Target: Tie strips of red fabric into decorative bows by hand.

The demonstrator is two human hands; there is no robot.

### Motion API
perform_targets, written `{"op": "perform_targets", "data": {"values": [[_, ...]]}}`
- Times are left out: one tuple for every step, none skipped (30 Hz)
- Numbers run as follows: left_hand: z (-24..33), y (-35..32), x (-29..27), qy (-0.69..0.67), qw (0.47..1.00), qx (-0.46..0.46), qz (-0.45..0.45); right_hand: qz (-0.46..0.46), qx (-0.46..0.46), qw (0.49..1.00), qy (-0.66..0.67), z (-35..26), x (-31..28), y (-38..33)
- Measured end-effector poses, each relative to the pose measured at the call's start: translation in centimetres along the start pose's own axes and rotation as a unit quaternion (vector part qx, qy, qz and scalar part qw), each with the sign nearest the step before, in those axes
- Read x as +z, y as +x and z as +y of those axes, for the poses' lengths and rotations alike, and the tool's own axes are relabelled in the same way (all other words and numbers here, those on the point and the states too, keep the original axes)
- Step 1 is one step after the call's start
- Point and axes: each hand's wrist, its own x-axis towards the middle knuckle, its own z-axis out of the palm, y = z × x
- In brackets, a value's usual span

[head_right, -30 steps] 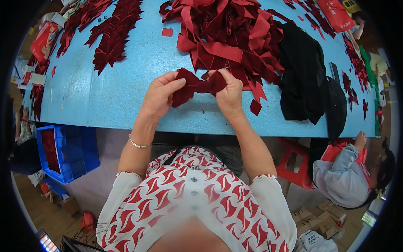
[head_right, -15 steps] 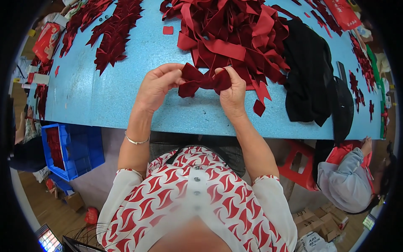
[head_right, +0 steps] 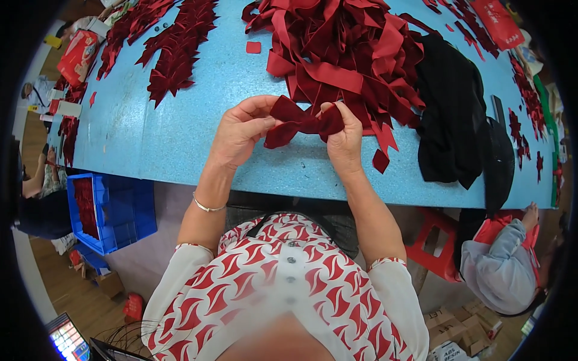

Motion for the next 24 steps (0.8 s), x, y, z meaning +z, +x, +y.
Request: {"op": "perform_targets", "data": {"values": [[-0.2,0.0,-0.2,-0.005,1.0,0.001,0.001,0.001,0.003,1.0,-0.003,0.0,0.0,-0.1],[-0.4,-0.1,-0.3,-0.01,1.0,0.003,0.003,0.001,0.005,1.0,-0.006,-0.1,0.0,-0.1],[-0.5,-0.2,-0.4,-0.015,1.0,0.005,0.005,0.001,0.007,1.0,-0.009,-0.2,0.1,-0.2],[-0.5,-0.3,-0.4,-0.014,1.0,0.008,0.008,-0.003,0.006,1.0,-0.007,-0.3,0.2,-0.3],[-0.4,-0.6,-0.5,-0.018,1.0,0.008,0.012,-0.001,0.006,1.0,-0.013,-0.2,0.4,-0.4],[-0.2,-0.8,-0.5,-0.023,1.0,0.009,0.017,0.0,0.005,1.0,-0.02,-0.3,0.6,-0.5],[-0.1,-1.2,-0.6,-0.028,0.999,0.012,0.026,-0.004,0.006,1.0,-0.024,-0.3,0.8,-0.7],[0.0,-1.6,-0.8,-0.026,0.999,0.018,0.035,-0.014,0.005,1.0,-0.02,-0.3,1.2,-0.8],[0.3,-2.1,-1.2,-0.017,0.999,0.02,0.039,-0.01,0.002,0.999,-0.041,-0.4,1.8,-1.0],[0.6,-2.7,-1.5,-0.009,0.999,0.023,0.044,-0.008,-0.001,0.998,-0.061,-0.5,2.4,-1.2],[0.9,-3.3,-1.7,0.0,0.998,0.027,0.052,-0.008,-0.006,0.997,-0.081,-0.7,2.8,-1.5],[1.6,-4.6,-1.4,0.006,0.998,0.012,0.055,0.0,-0.022,0.992,-0.123,-0.6,2.7,-2.5],[2.3,-5.7,-1.3,0.016,0.998,0.001,0.063,0.005,-0.042,0.987,-0.157,-0.1,2.5,-3.4],[3.0,-7.0,-1.6,0.028,0.999,0.007,0.045,-0.001,-0.014,0.988,-0.153,-0.7,2.8,-4.6],[3.5,-8.2,-2.0,0.041,0.999,0.012,0.027,0.032,-0.032,0.991,-0.126,-1.3,3.7,-6.0],[3.9,-9.8,-1.9,0.0,1.0,0.017,0.024,0.059,0.016,0.995,-0.078,-1.9,4.3,-7.4],[3.5,-10.9,-2.4,-0.008,0.998,0.051,0.019,0.062,0.036,0.995,-0.073,-2.2,4.8,-8.2],[3.2,-11.6,-2.6,-0.018,0.997,0.079,0.002,0.077,0.054,0.993,-0.076,-2.9,5.2,-9.1],[3.1,-12.6,-2.5,-0.036,0.995,0.09,0.007,0.057,0.048,0.994,-0.082,-4.1,6.0,-10.0],[3.2,-13.6,-2.5,-0.055,0.993,0.101,0.012,0.038,0.043,0.994,-0.089,-4.9,6.9,-10.7],[3.4,-14.2,-2.4,-0.053,0.992,0.111,0.022,0.024,0.04,0.995,-0.085,-5.4,7.3,-11.1],[3.2,-14.6,-2.2,-0.037,0.992,0.118,0.025,0.026,0.039,0.995,-0.09,-5.6,7.3,-11.7],[3.1,-15.0,-2.1,-0.02,0.992,0.124,0.028,0.028,0.038,0.994,-0.094,-5.7,7.2,-12.1],[2.9,-15.4,-2.1,-0.004,0.991,0.13,0.031,0.03,0.038,0.994,-0.098,-5.7,7.4,-12.3]]}}
